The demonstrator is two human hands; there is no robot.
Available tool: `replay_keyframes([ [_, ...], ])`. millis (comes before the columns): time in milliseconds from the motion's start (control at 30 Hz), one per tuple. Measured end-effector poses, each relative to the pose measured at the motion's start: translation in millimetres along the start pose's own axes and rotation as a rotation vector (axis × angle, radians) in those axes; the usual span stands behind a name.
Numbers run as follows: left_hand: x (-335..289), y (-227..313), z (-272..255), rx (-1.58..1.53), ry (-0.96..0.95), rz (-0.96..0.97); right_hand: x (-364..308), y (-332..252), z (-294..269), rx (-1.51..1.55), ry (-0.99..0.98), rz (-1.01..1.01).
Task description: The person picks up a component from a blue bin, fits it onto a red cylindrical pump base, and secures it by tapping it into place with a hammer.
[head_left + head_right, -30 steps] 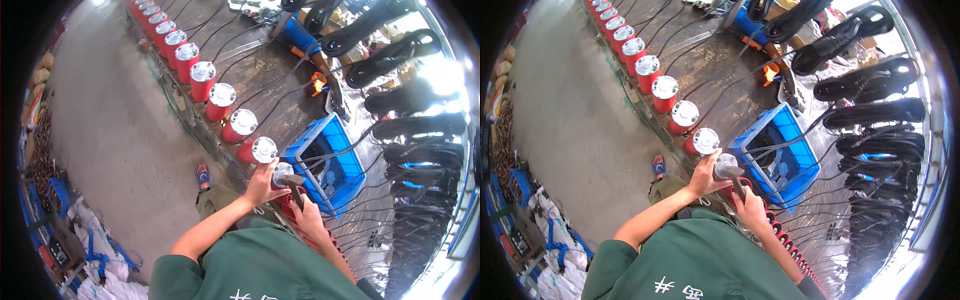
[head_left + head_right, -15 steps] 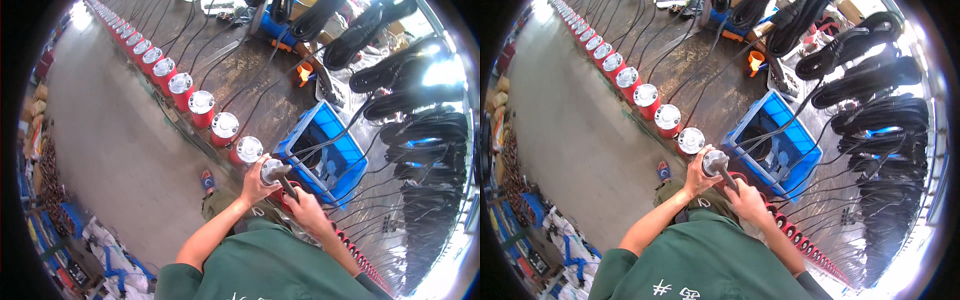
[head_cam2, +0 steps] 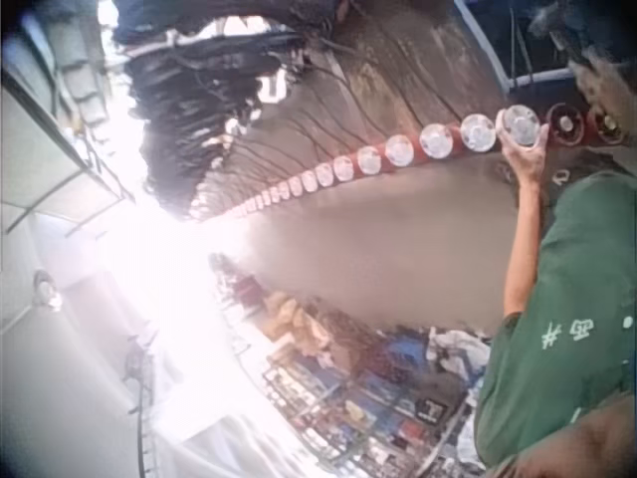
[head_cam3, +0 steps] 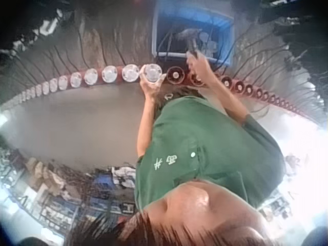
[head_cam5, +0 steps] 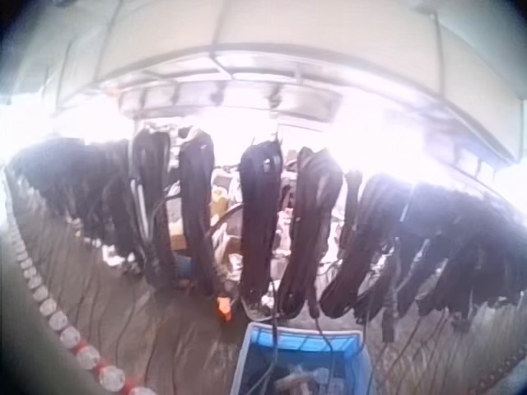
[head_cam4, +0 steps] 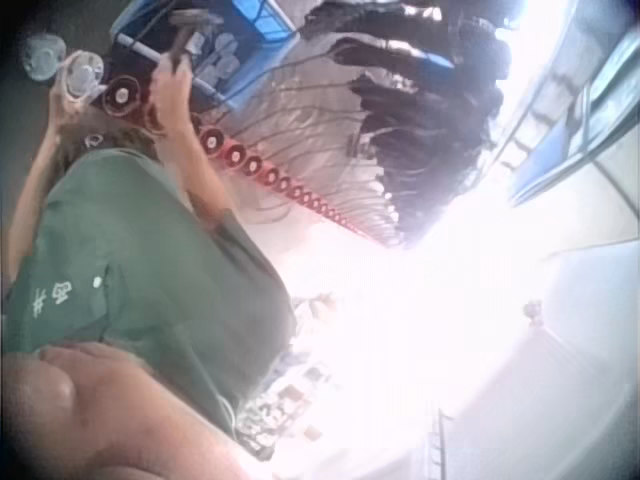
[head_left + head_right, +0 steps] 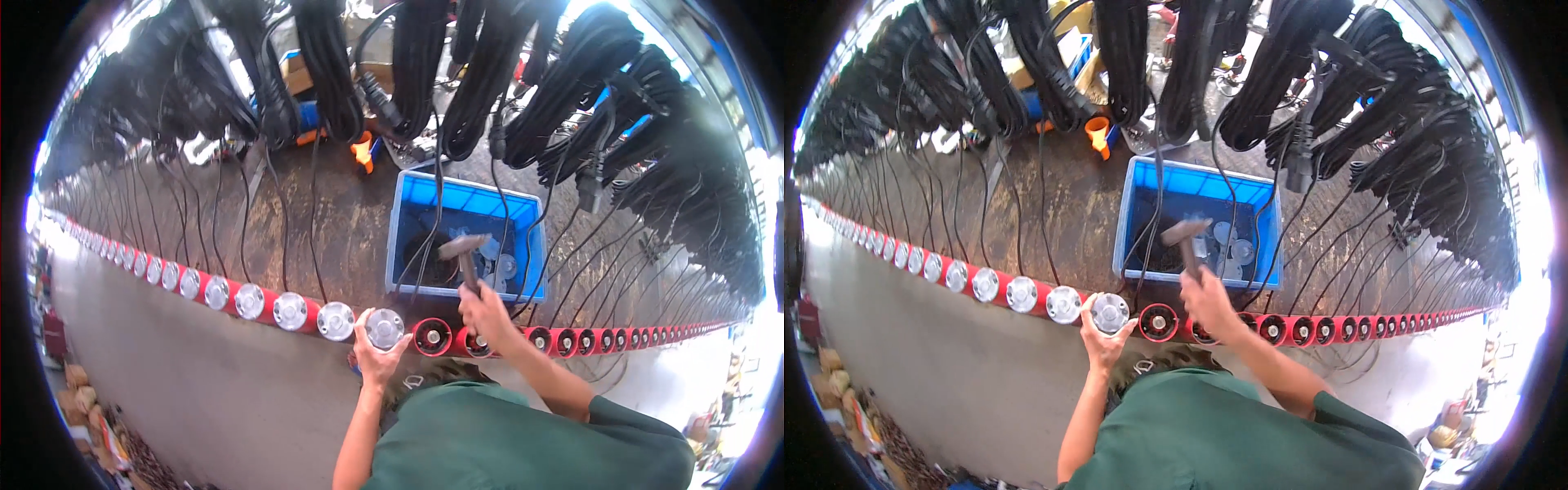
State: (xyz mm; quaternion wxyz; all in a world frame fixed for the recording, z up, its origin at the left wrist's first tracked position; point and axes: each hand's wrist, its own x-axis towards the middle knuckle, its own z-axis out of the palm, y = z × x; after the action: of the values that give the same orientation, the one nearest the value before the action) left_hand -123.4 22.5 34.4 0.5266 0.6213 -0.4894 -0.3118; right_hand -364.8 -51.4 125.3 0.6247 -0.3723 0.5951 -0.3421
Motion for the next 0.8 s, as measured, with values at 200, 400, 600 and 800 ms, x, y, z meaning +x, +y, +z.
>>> replay_keyframes([
  [200, 11, 13, -3, -0.102, -0.038, -0.209, 189, 7, -54, -0.81, 0.467, -0.1],
  [400, 26, 16, 3, -0.296, -0.063, -0.429, 249, 20, -11, -1.416, 0.711, -0.281],
  [600, 23, 17, 1, -0.294, -0.081, -0.428, 309, -6, 24, -1.204, 0.144, 0.013],
  [800, 25, 9, -2, -0.119, -0.112, -0.395, 341, -4, 20, -1.426, -0.077, -0.093],
])
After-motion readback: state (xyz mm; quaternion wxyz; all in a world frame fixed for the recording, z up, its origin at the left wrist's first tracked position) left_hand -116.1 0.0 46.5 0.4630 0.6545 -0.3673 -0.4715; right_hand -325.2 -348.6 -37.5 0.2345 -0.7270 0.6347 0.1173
